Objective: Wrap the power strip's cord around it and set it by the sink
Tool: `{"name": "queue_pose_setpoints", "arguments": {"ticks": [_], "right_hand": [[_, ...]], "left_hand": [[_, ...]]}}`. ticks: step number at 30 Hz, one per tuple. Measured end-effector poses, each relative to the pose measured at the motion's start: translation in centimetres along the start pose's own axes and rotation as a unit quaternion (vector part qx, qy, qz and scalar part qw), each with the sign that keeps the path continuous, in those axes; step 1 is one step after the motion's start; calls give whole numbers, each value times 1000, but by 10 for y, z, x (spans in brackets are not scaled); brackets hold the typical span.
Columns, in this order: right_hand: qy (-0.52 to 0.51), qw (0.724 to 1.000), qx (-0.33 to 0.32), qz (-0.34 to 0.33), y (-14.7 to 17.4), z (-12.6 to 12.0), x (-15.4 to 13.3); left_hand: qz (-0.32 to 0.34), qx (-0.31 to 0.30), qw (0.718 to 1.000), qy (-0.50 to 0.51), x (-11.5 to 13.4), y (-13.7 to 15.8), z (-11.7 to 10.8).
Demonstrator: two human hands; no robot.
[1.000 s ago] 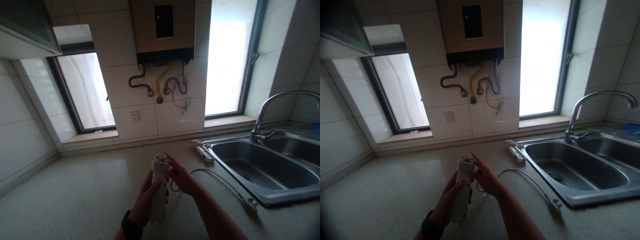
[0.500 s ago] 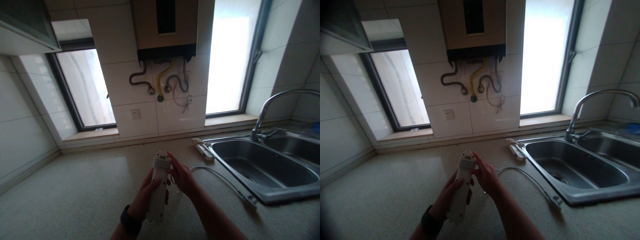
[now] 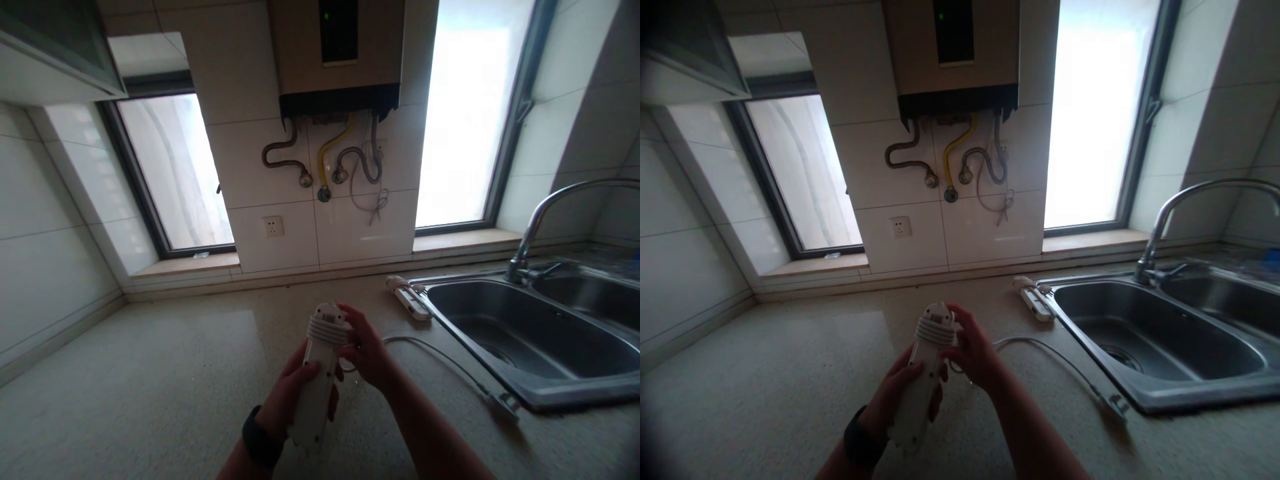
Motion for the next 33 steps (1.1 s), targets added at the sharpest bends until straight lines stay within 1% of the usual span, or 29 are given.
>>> {"name": "queue_pose_setpoints", "arguments": {"ticks": [2,4,6,8,12,15,17,18,20,22,23,25,26,28,29,31,33], "right_hand": [[-106,993,-24,39,-2,7,3],[-203,975,-61,58,-4,15,1],[-270,956,-94,66,-4,19,-3],[-305,941,-118,83,-3,20,-4],[-341,918,-157,126,4,24,-5],[-370,908,-157,116,5,28,-11],[-367,914,-140,98,3,28,-12],[-360,920,-127,88,2,27,-11],[-343,931,-102,74,-1,23,-9],[-325,938,-90,76,-2,18,-5],[-312,942,-88,85,-2,17,-2],[-259,956,-84,108,-1,14,4],[-219,965,-82,121,-1,14,7],[-131,978,-80,142,0,14,12],[-97,980,-85,151,1,16,15],[-74,980,-91,163,2,21,18],[-85,978,-94,168,3,26,19]], "left_hand": [[8,-13,1000,20,-2,0,2],[11,-24,999,41,-2,0,6],[14,-35,997,70,-1,0,10],[13,-52,992,115,-1,0,15],[-20,-119,970,211,-6,2,31],[-63,-146,956,248,-14,3,35],[-87,-130,958,241,-18,2,31],[-95,-115,963,223,-20,1,27],[-107,-80,979,154,-21,0,18],[-101,-31,993,45,-18,-1,6],[-88,-1,996,-18,-13,-2,-1],[-35,67,987,-140,3,-2,-14],[1,88,978,-191,12,-1,-16],[54,93,956,-273,24,-1,-13],[66,84,947,-304,25,-1,-10],[64,77,935,-339,22,-4,-6],[58,81,937,-336,17,-7,-5]]}}
Point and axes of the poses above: each hand's wrist, its own y-axis away from the middle knuckle, its own z-axis out of the palm, x = y × z, the point moved 8 cm from there along -y, towards the middle knuckle, and after that the axes turned 5 degrees about -y, right-handed, at the moved point
